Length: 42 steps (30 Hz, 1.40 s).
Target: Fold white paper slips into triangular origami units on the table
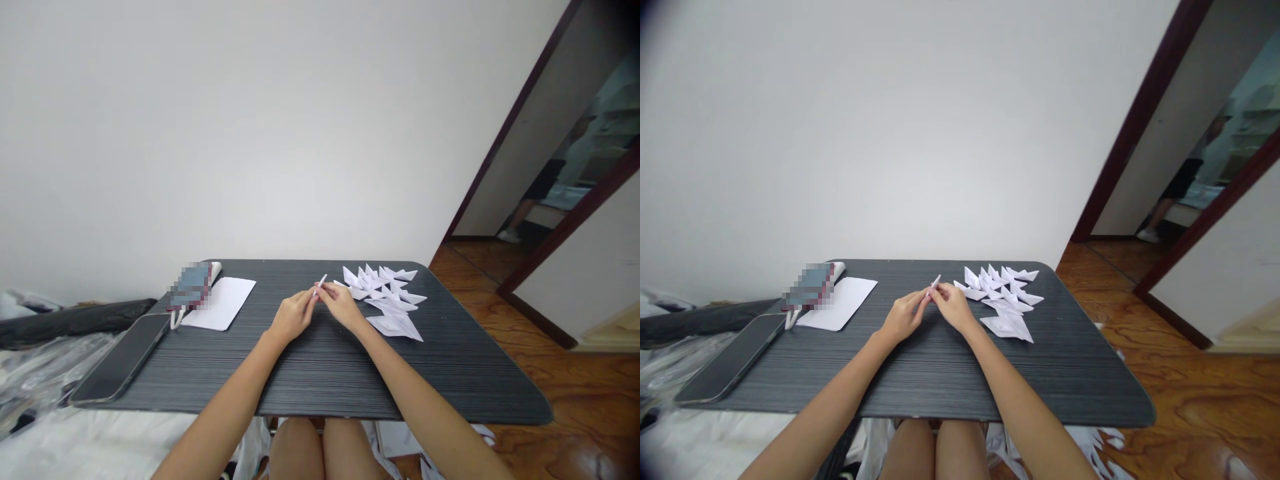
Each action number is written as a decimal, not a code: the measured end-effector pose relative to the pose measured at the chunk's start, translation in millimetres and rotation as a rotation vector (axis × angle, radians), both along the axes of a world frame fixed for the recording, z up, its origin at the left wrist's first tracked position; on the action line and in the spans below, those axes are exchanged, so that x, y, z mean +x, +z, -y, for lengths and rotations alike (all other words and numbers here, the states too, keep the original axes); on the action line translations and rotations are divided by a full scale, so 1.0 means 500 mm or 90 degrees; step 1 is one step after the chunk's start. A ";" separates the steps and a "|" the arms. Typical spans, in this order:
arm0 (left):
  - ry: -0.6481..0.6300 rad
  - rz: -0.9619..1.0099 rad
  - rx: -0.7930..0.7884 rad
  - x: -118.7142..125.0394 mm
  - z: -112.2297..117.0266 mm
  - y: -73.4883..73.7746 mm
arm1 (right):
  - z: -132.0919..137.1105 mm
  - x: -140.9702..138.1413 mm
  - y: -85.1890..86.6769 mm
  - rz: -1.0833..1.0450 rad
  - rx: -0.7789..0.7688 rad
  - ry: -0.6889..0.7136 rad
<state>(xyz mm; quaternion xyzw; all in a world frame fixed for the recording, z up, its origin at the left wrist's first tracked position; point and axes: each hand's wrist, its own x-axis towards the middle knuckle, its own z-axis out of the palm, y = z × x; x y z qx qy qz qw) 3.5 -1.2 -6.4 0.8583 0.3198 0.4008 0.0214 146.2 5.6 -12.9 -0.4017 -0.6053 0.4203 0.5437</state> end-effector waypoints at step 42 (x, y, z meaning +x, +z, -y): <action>-0.062 0.396 -0.435 -0.005 -0.035 0.003 | 0.022 -0.011 0.020 0.030 0.023 0.001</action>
